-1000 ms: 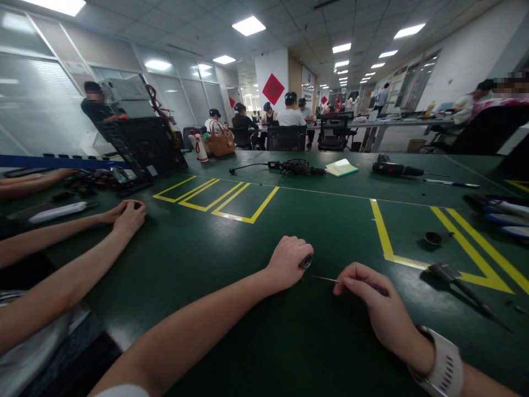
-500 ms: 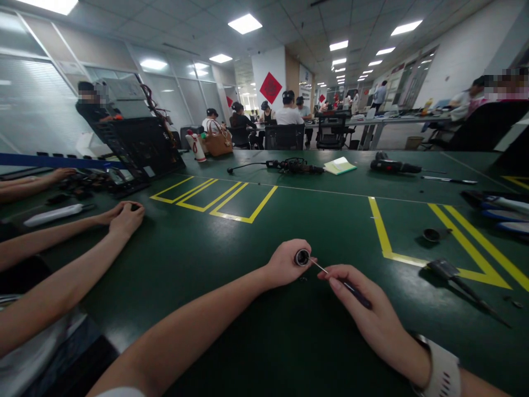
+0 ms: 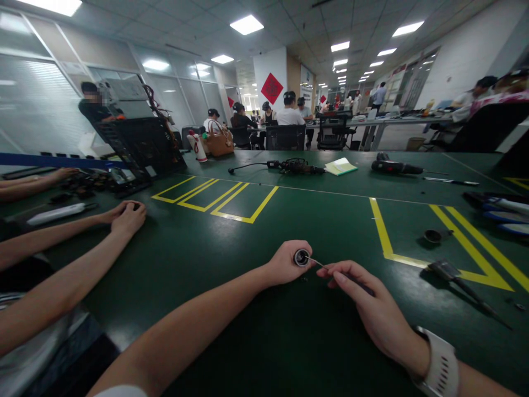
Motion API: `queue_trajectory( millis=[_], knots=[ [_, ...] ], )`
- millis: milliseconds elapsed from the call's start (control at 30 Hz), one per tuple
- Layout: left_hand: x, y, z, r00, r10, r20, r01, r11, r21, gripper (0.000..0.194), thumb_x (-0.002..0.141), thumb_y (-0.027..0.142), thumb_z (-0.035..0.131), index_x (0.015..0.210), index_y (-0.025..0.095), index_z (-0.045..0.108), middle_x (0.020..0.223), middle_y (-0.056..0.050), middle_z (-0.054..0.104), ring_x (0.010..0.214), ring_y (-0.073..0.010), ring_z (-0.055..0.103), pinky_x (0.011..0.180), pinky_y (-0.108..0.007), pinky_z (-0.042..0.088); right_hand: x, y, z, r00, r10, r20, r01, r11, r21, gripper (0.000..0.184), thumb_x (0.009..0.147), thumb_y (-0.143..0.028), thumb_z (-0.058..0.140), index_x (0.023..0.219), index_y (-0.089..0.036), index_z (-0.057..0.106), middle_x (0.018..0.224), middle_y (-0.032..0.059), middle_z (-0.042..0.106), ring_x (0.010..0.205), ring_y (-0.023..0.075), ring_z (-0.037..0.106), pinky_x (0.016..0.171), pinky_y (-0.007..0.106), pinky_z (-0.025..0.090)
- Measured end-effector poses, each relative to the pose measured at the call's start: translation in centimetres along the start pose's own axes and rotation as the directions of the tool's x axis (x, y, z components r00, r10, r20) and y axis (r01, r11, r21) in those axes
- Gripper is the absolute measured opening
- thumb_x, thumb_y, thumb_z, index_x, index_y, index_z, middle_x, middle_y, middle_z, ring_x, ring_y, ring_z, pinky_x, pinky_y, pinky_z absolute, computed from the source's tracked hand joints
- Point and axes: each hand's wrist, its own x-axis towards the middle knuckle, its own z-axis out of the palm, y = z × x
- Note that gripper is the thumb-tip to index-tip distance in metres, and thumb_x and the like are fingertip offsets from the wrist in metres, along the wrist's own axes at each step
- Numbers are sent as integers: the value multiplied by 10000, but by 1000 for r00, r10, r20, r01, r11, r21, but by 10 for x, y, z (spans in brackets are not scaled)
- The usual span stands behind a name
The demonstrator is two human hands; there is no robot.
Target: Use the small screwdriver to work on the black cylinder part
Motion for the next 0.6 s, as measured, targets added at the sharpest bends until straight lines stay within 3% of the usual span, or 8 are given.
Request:
queue_trajectory(
  millis=[200, 300, 467, 600],
  knots=[
    [-1, -3, 0, 999, 40, 7, -40, 986, 160, 131, 765, 215, 564, 674, 165, 485, 653, 24, 487, 597, -103, 455, 579, -219, 375, -3, -3, 0, 1000, -15, -22, 15, 1000, -13, 247, 844, -418, 564, 947, -221, 672, 1028, 59, 655, 940, 230, 572, 844, 389, 425],
    [-1, -3, -1, 998, 60, 26, -64, 985, 159, 116, 765, 204, 557, 678, 164, 492, 652, 22, 491, 598, -104, 461, 578, -218, 376, -3, -5, 1, 1000, -13, -13, 13, 1000, -27, 229, 841, -403, 572, 952, -230, 672, 1024, 52, 660, 918, 221, 582, 835, 381, 431],
    [0, 0, -1, 997, 30, 76, -38, 994, 101, 155, 782, 249, 562, 670, 159, 503, 632, 23, 497, 593, -102, 474, 566, -212, 382, 1, -11, 2, 999, 38, 2, -38, 990, 134, 210, 824, -387, 582, 871, -205, 676, 944, 64, 678, 911, 236, 594, 794, 374, 449],
    [0, -1, -1, 996, 30, 86, -44, 985, 169, 109, 776, 212, 561, 692, 159, 516, 662, 14, 524, 622, -110, 493, 599, -223, 392, 1, -11, 0, 999, 50, -4, -48, 981, 188, 191, 808, -376, 598, 831, -202, 673, 912, 61, 687, 911, 235, 597, 818, 378, 434]
  ],
)
